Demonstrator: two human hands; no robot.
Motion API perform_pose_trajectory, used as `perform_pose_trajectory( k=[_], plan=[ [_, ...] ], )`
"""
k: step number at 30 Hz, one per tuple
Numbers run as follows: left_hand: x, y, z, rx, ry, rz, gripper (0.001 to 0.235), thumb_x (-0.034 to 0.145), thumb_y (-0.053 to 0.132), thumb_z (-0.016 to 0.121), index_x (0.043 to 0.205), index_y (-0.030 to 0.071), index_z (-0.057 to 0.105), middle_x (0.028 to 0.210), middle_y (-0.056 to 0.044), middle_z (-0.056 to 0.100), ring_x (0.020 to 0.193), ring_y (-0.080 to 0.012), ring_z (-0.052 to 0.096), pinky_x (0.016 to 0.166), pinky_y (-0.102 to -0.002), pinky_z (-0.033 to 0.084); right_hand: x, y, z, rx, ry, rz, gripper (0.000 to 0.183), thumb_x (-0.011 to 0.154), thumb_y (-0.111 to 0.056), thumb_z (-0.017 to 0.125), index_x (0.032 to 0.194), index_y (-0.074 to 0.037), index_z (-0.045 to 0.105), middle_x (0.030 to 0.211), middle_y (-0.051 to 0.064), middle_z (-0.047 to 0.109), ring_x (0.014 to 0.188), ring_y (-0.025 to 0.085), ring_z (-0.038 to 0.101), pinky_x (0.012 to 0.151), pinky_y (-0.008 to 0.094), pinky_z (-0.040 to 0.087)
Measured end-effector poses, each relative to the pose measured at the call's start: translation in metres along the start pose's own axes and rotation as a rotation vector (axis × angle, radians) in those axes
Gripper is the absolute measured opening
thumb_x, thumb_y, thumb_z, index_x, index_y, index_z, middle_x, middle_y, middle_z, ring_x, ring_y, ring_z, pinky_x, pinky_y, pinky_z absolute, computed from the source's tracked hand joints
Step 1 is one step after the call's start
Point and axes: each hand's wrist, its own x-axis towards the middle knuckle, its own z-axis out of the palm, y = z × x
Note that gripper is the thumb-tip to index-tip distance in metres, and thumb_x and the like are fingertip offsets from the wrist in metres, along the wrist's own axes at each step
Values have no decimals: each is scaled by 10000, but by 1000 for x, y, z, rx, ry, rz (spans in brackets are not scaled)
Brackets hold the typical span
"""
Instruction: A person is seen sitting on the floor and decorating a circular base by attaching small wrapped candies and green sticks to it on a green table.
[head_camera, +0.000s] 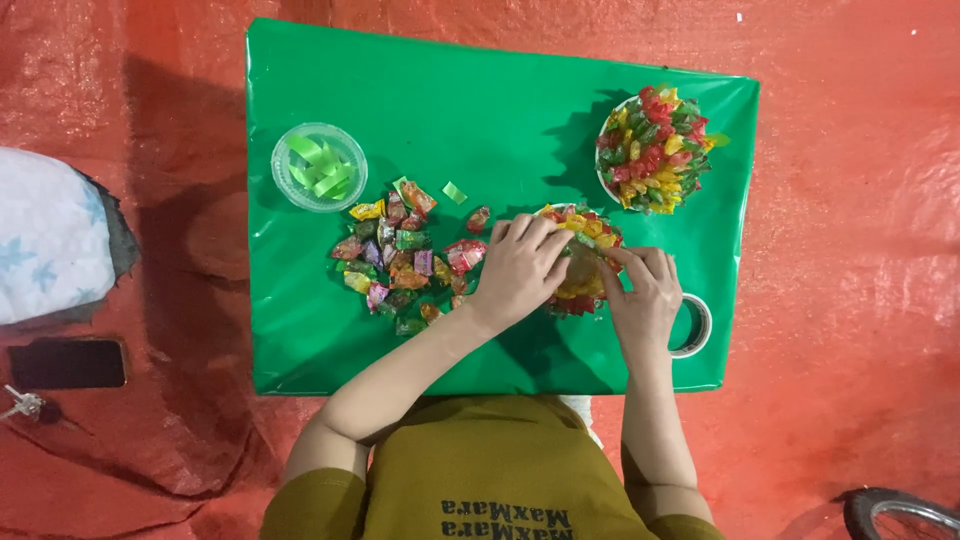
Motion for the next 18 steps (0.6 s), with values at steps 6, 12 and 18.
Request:
perform_pose_trajectory(
  k=[6,12,18],
  plan=[
    [3,1,-4,-53,30,0,158,959,248,638,1076,182,720,1018,28,540,1089,-192,550,856,-367,434,8,-10,0,-45,35,-53,292,864,-80,897,1132,-103,782,965,67,569,856,260,568,781,382,496],
    [5,1,-5,-90,48,-16,167,994,246,592,1038,176,737,1007,35,519,1052,-182,539,854,-354,437,15,-11,-2,-30,3,-90,232,892,-85,855,1107,-142,789,1123,100,592,1061,332,551,865,417,479],
    [1,0,6,-104,51,-65,180,1013,291,594,1076,196,733,1016,32,537,1076,-193,554,849,-372,454,14,-9,0,-30,-24,-78,201,902,-90,844,1076,-178,797,1178,102,611,1137,362,553,847,396,496]
  ],
)
